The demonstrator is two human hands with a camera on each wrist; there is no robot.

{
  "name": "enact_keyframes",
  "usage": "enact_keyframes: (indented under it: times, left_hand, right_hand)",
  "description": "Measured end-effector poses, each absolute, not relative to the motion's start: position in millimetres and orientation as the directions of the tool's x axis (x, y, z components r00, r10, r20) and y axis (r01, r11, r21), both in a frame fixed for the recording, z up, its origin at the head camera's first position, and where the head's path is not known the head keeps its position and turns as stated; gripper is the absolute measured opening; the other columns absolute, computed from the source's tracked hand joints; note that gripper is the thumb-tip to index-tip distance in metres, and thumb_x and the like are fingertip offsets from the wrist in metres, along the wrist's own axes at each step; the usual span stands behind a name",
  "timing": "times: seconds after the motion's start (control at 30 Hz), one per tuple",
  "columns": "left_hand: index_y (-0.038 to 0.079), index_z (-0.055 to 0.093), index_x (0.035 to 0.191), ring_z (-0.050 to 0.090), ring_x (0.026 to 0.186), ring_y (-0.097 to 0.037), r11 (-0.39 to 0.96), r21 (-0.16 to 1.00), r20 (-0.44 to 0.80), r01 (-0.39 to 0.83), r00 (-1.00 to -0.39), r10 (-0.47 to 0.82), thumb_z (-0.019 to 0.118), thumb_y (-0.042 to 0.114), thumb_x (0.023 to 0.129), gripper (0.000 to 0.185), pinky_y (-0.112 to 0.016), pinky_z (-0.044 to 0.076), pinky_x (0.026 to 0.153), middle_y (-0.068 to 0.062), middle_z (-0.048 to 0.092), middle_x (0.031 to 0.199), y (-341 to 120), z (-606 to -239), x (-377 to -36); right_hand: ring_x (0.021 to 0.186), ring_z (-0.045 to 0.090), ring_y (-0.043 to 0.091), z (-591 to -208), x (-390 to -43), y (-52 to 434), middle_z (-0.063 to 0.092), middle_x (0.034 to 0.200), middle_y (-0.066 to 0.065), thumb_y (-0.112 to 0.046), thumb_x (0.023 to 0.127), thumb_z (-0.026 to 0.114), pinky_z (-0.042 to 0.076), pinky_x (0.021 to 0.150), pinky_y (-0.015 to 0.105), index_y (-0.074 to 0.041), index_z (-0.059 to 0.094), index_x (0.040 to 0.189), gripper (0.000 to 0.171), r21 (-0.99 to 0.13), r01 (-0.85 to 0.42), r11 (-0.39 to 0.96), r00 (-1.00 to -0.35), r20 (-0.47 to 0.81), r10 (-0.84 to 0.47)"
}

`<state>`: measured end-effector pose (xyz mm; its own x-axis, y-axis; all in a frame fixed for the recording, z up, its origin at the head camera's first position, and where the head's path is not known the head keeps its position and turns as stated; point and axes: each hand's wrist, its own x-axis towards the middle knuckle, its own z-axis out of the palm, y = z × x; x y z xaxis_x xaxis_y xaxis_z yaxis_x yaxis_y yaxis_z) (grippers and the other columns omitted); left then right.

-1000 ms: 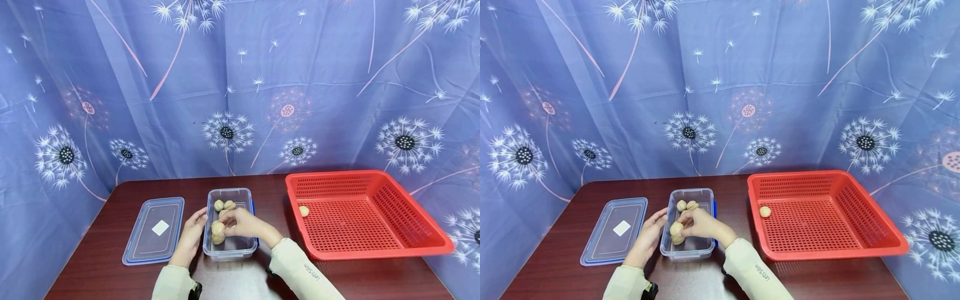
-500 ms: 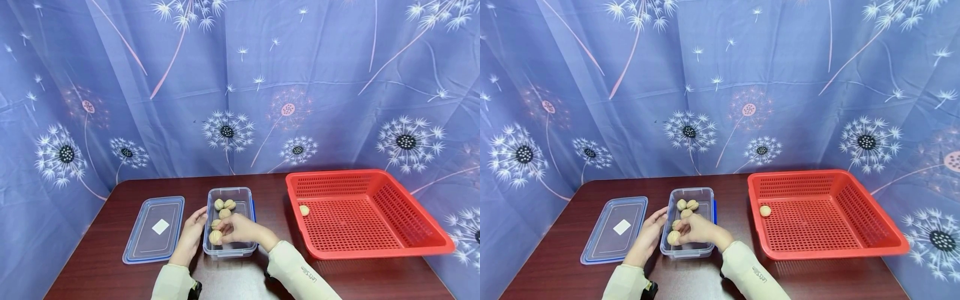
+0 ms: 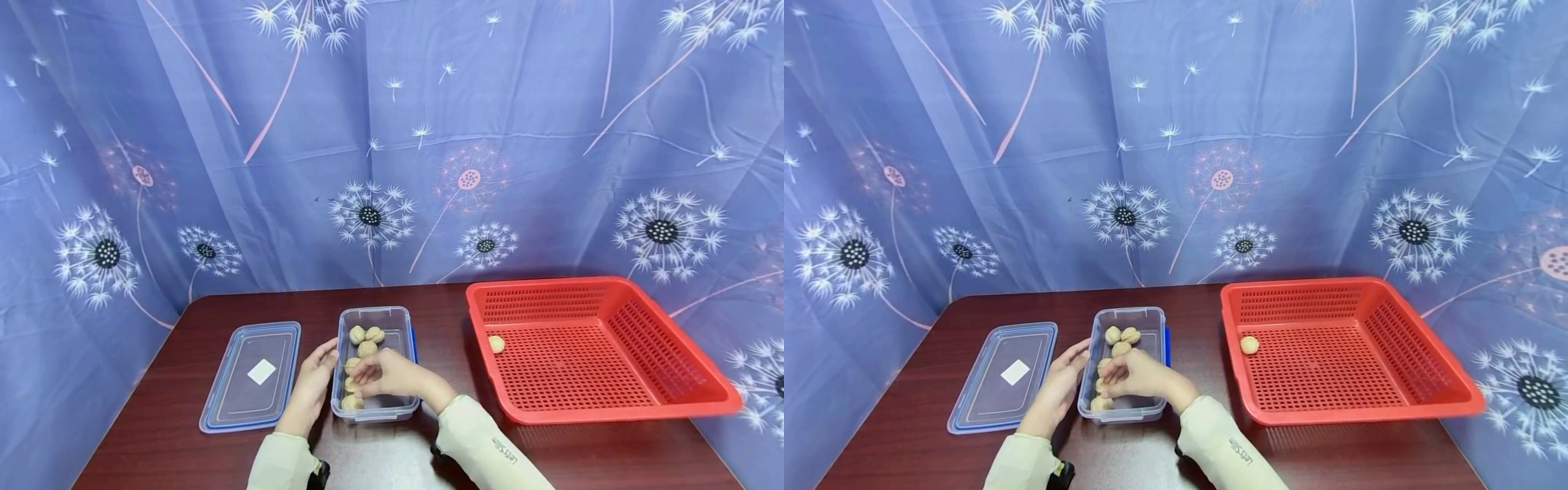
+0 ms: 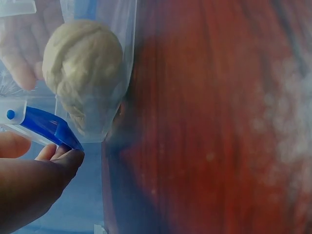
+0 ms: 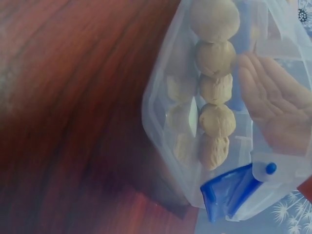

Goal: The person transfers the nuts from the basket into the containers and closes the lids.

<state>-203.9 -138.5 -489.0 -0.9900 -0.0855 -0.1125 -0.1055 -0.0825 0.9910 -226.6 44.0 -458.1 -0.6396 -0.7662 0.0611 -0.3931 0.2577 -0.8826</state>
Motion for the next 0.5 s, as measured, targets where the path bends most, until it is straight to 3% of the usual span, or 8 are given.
enact_keyframes:
  times: [0.37,0.5]
  left_hand:
    - [-0.009,0.04,0.139,0.038,0.131,-0.034,-0.083,0.991,-0.116,-0.108,-0.989,-0.09,0.04,0.005,0.101,0.041,-0.048,0.027,0.113,-0.031,0.041,0.141,-138,-488,-204]
    - [-0.01,0.04,0.139,0.038,0.13,-0.035,-0.078,0.992,-0.11,-0.102,-0.989,-0.1,0.04,0.004,0.101,0.041,-0.049,0.026,0.113,-0.032,0.042,0.14,-138,-488,-205]
  right_hand:
    - [0.088,0.066,0.021,-447,-228,53,0.068,0.1,0.02,-0.006,0.082,0.075,0.054,0.082,0.024,0.01,0.065,0.108,0.032,-0.885,-0.399,0.242,-0.668,0.1,-0.737]
    - [0.093,0.065,0.028,-440,-228,57,0.067,0.101,0.022,-0.006,0.083,0.074,0.054,0.086,0.03,0.008,0.063,0.111,0.033,-0.881,-0.409,0.238,-0.669,0.113,-0.734]
